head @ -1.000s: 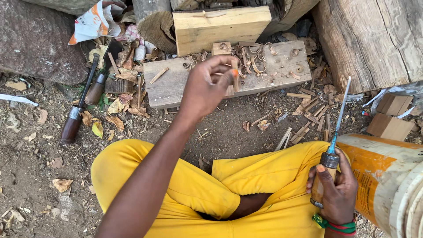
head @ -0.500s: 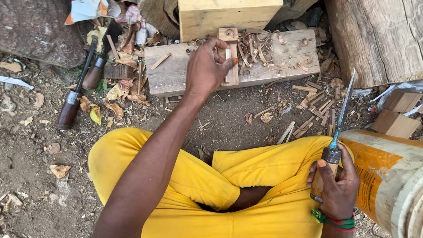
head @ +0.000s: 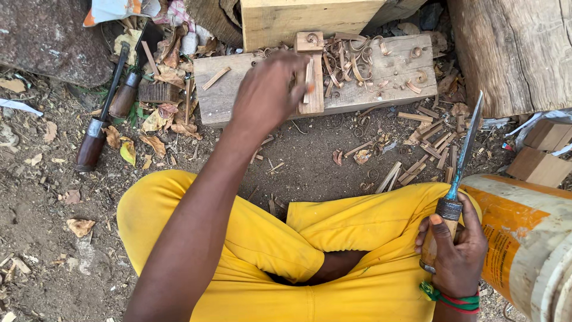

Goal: The person carves a wooden block using a chisel and a gouge, removing wood shavings while the piece is held in a wooden jig on the ground.

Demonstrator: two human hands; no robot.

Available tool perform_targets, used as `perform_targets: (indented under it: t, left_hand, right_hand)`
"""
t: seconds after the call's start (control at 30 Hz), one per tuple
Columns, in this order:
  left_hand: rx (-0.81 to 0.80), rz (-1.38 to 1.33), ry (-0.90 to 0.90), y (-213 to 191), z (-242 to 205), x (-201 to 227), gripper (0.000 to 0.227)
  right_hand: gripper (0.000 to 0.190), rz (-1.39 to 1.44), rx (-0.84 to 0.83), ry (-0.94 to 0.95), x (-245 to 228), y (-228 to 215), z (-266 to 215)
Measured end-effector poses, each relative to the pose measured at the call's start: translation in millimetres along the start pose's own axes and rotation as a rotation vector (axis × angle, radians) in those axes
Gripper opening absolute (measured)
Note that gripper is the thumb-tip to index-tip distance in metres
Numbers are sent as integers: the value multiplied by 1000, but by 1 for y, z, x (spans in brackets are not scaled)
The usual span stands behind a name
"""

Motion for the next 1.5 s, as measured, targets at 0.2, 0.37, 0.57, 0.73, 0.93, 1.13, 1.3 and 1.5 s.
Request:
perform_targets:
  t: [0.2,0.37,0.57,0.73,0.93,1.13,1.3,1.5]
  left_hand:
    - [-20,313,167,7,-16,3,47]
    - [-62,390,80,15,-11,4,46]
    - [-9,357,65,15,-11,0,53]
    - [-114,438,46,8,-15,5,52]
    - [-225,448,95,6,-19,8,54]
    - [-199,437,152,4,-22,5,71]
    - [-168,471,159,9,-24,6,75]
    - [-166,475,154,12,-24,2,71]
  right_hand:
    - [57,-1,-10,-19,3,-1,-1]
    - [59,-125,8,-79,2,1,-4]
    - [62,-297,17,-36,-1,19,-19]
    - [63,-221,-138,-55,-6,68,-42]
    - [52,-421,-163,-167,-23,105,-47]
    - [52,-529,-191,-212,-34,123,-50]
    - [56,-585,-244,-414,-30,128,-54]
    - [52,-598,-235,-407,-32,133,-63]
Point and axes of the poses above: each hand's wrist, its own z-axis towards the middle knuckle, its own y-axis out of the palm, x = y × z, the point moved 2 cm from there along z, towards the middle knuckle, and after that the axes turned 2 degrees about x, right-handed, at the moved point
